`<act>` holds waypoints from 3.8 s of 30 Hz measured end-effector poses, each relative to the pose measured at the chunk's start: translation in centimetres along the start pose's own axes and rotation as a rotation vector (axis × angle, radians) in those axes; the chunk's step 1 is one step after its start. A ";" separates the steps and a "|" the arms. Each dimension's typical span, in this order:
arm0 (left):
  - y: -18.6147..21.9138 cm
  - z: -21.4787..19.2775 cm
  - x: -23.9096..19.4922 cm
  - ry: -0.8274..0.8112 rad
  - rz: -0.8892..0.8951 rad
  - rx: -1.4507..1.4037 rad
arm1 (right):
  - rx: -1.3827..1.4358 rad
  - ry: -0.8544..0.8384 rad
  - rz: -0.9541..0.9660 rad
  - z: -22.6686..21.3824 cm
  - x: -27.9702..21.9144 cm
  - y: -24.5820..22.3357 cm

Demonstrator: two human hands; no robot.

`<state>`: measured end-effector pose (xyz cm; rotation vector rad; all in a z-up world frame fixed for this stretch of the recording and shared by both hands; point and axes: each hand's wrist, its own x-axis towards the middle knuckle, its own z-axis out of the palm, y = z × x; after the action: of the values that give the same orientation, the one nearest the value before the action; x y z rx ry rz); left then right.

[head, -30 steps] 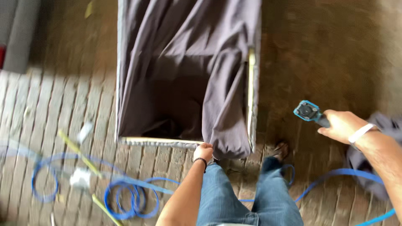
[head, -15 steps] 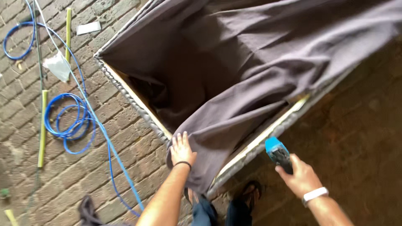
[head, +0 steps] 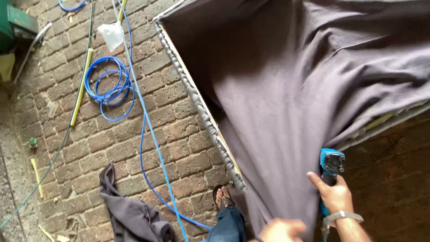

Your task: The person staples gray fabric onto a rectangular cushion frame using a pneumatic staple gun, then trims excess fabric with scissors. The person works along the edges, pulling the fabric taut before stapling and cutting away surplus material.

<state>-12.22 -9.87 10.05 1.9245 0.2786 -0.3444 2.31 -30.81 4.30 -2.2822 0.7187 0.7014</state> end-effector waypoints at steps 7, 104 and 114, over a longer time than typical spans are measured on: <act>-7.2 6.8 -3.8 -0.065 -0.380 -0.275 | -0.173 0.203 -0.187 -3.6 1.0 12.7; -15.5 11.0 7.0 1.003 -0.934 -0.812 | -0.789 -0.268 -1.053 4.2 1.7 -5.4; -15.2 11.2 7.4 1.156 -1.131 -1.096 | -0.820 -0.475 -0.975 10.2 -1.9 -6.1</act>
<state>-11.85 -14.55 -9.72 0.5045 1.8724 0.2543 1.94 -19.16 1.30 -2.5446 -1.0343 1.0584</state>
